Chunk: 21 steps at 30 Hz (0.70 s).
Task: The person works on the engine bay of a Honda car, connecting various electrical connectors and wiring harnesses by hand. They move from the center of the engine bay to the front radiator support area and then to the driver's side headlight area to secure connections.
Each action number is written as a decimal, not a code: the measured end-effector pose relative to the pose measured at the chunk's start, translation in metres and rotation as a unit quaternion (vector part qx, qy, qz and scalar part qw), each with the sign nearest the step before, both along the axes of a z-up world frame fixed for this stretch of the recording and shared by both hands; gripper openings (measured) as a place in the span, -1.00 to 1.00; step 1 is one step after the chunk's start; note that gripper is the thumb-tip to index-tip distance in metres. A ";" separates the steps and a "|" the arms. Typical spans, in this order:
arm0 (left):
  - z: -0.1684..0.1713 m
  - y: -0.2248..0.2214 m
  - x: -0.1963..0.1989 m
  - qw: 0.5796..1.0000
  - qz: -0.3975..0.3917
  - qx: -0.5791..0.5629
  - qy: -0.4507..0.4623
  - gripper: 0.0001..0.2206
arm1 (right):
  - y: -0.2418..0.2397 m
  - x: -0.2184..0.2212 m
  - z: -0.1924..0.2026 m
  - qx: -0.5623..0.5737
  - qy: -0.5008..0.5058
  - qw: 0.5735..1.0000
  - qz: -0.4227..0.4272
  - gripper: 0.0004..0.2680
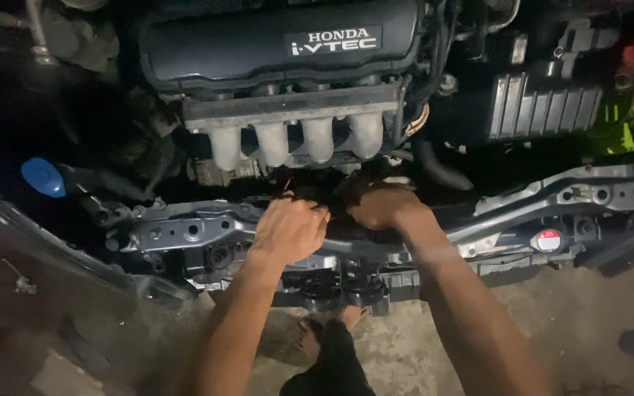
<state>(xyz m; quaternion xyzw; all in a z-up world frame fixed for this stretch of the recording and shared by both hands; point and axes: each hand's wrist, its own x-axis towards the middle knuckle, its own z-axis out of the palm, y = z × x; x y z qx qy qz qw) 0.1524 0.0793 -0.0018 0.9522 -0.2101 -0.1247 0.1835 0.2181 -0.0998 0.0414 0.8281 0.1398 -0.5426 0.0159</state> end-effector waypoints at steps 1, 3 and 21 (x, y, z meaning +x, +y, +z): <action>-0.002 0.000 0.000 1.000 -0.004 -0.005 -0.002 -0.61 | -0.002 0.001 -0.007 0.008 0.000 1.000 0.003 -0.49; -0.004 0.001 0.000 1.000 -0.009 -0.009 -0.005 -0.61 | -0.006 0.009 -0.003 0.018 -0.002 1.000 0.005 -0.49; -0.008 0.001 -0.004 1.000 -0.007 0.011 -0.019 -0.62 | -0.090 -0.014 0.034 -0.036 -0.133 0.987 -0.076 -0.66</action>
